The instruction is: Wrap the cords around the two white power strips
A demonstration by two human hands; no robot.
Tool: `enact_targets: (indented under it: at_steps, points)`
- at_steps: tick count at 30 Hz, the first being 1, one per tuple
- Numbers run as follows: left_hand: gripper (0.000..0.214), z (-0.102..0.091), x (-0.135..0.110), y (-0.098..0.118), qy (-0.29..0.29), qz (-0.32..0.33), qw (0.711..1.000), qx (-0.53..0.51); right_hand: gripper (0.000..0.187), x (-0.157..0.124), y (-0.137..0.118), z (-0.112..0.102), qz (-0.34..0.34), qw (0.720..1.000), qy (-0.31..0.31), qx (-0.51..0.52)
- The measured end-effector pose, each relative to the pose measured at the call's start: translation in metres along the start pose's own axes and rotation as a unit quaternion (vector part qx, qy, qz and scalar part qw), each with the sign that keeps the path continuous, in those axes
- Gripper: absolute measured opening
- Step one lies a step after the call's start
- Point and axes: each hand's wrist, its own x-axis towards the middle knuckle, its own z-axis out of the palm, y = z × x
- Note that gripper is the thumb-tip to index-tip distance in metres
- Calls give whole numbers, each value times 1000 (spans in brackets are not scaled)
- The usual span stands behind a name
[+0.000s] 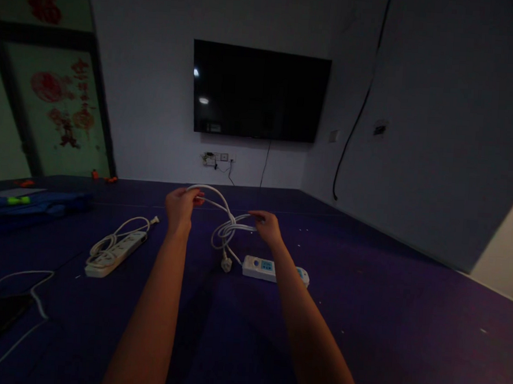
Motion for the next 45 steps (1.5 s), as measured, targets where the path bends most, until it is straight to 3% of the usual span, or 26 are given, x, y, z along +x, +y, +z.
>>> enact_targets:
  at_steps: [5, 10, 12, 20, 23, 27, 29, 33, 40, 45]
  points:
    - [14, -2, 0, -2, 3, 83, 996, 23, 35, -4, 9, 7, 16, 1000, 10, -3]
    - [28, 4, -8, -3, -109, 92, 988, 51, 26, -3, 9, 15, 23, 999, 34, 3]
    - [32, 6, -10, -3, -128, 94, 985, 64, 25, -3, 5, 20, 22, 999, 39, 10]
    - [32, 5, -2, -9, -52, 83, 992, 81, 58, -12, -8, 50, 14, 998, 48, 45]
    - [33, -2, 5, -14, -28, 63, 994, 87, 68, -14, -1, 57, 61, 997, 31, 35]
    - [34, -13, 17, -19, 10, 43, 993, 112, 60, -9, 14, 45, 186, 981, -52, 1]
    - [35, -18, 21, -21, 16, 34, 993, 110, 54, -8, 19, 35, 215, 971, -98, -20]
    - [35, -23, 25, -23, 15, 27, 995, 96, 25, -15, 18, 29, 216, 947, -236, -21]
    - [34, -23, 26, -22, 23, 24, 996, 86, 25, -34, -1, 63, 158, 855, -493, 16]
    - [35, -22, 26, -22, 22, 25, 996, 78, 17, -43, -8, 73, 134, 866, -478, -62]
